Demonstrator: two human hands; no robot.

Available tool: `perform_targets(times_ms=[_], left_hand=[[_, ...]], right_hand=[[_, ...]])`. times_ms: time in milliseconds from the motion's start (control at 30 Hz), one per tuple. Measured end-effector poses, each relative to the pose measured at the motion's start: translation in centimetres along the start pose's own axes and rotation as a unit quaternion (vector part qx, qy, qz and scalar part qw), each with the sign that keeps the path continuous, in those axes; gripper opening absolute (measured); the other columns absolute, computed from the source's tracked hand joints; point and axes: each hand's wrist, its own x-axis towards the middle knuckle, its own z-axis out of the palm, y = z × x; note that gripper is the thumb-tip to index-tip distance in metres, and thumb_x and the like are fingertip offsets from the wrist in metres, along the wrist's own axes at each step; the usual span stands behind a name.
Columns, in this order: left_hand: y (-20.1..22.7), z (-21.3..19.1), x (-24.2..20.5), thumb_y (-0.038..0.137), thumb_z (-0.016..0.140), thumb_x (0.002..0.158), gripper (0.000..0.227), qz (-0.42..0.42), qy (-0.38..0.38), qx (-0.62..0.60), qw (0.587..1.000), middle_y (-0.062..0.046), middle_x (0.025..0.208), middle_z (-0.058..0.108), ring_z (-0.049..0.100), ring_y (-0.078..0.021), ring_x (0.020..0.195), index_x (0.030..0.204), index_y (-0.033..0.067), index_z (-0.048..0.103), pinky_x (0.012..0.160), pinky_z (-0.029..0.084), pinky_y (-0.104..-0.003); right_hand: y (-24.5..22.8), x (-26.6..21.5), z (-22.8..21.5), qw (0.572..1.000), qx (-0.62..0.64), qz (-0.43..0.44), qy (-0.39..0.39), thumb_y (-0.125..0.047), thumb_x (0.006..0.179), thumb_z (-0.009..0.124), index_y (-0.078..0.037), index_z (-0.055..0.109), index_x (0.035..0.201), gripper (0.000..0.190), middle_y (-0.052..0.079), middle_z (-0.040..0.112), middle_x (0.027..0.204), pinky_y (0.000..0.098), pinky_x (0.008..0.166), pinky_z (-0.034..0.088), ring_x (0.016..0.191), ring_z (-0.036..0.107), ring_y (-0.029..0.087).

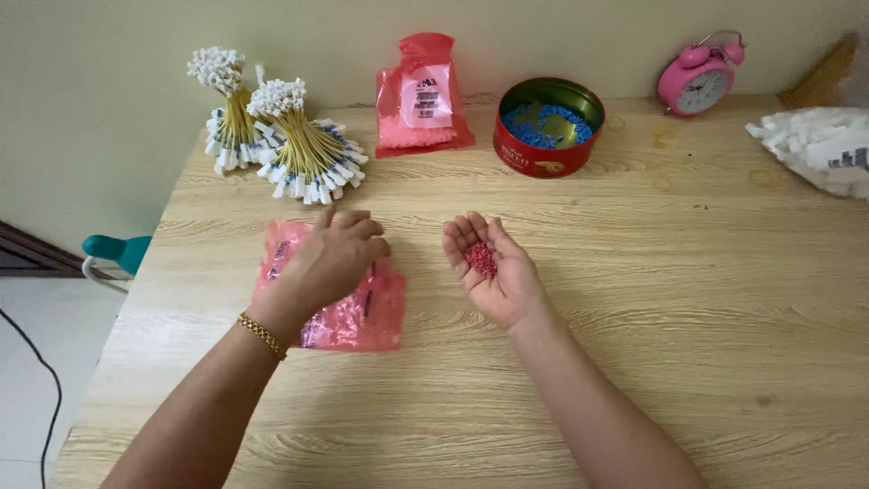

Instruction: The person bundles electronic cables together by hand and secures them, then gathers small red components from the table and places them into a pink plastic bag, which is subsequently tied closed.

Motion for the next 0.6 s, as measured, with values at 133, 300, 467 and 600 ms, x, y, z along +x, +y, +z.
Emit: perform_targets(times_ms=[133, 300, 467, 600], left_hand=[[-1.5, 0.2, 0.4, 0.009, 0.064, 0.089, 0.018, -0.009, -0.028, 0.043, 0.999, 0.000, 0.107, 0.068, 0.057, -0.0215, 0.120, 0.100, 0.0187, 0.074, 0.121, 0.028, -0.054], [-2.3, -1.0, -0.2, 0.004, 0.063, 0.086, 0.014, 0.035, 0.082, 0.008, 0.996, -0.002, 0.090, 0.068, 0.063, -0.0240, 0.106, 0.091, 0.0136, 0.072, 0.115, 0.037, -0.049], [-0.2, -4.1, 0.6, 0.002, 0.063, 0.082, 0.026, 0.078, 0.222, -0.016, 0.972, -0.007, 0.095, 0.065, 0.062, -0.0292, 0.102, 0.104, 0.0108, 0.074, 0.108, 0.043, -0.046], [1.2, -6.0, 1.7, 0.008, 0.065, 0.087, 0.014, 0.121, 0.292, 0.000, 0.949, -0.009, 0.098, 0.061, 0.060, -0.0307, 0.103, 0.099, 0.0092, 0.072, 0.108, 0.045, -0.046]], right_hand=[[-0.1, -0.4, 0.3, 1.000, -0.008, 0.001, 0.013, -0.026, 0.109, 0.046, 0.002, 0.062, 0.119, 0.034, 0.016, 0.068, 0.117, 0.0424, 0.103, 0.057, 0.114, 0.067, 0.029], [-0.1, -1.0, 1.6, 1.000, -0.005, 0.002, 0.028, -0.025, 0.108, 0.045, 0.002, 0.063, 0.120, 0.034, 0.017, 0.068, 0.117, 0.0427, 0.103, 0.057, 0.115, 0.066, 0.030], [-1.7, -0.8, 2.6, 0.996, 0.056, 0.019, -0.066, -0.027, 0.110, 0.045, 0.002, 0.062, 0.121, 0.036, 0.017, 0.068, 0.118, 0.0443, 0.105, 0.055, 0.116, 0.066, 0.031], [-3.8, -1.8, 5.0, 0.995, 0.026, -0.018, -0.095, -0.026, 0.111, 0.045, 0.002, 0.063, 0.121, 0.035, 0.016, 0.069, 0.119, 0.0444, 0.107, 0.054, 0.119, 0.066, 0.030]])
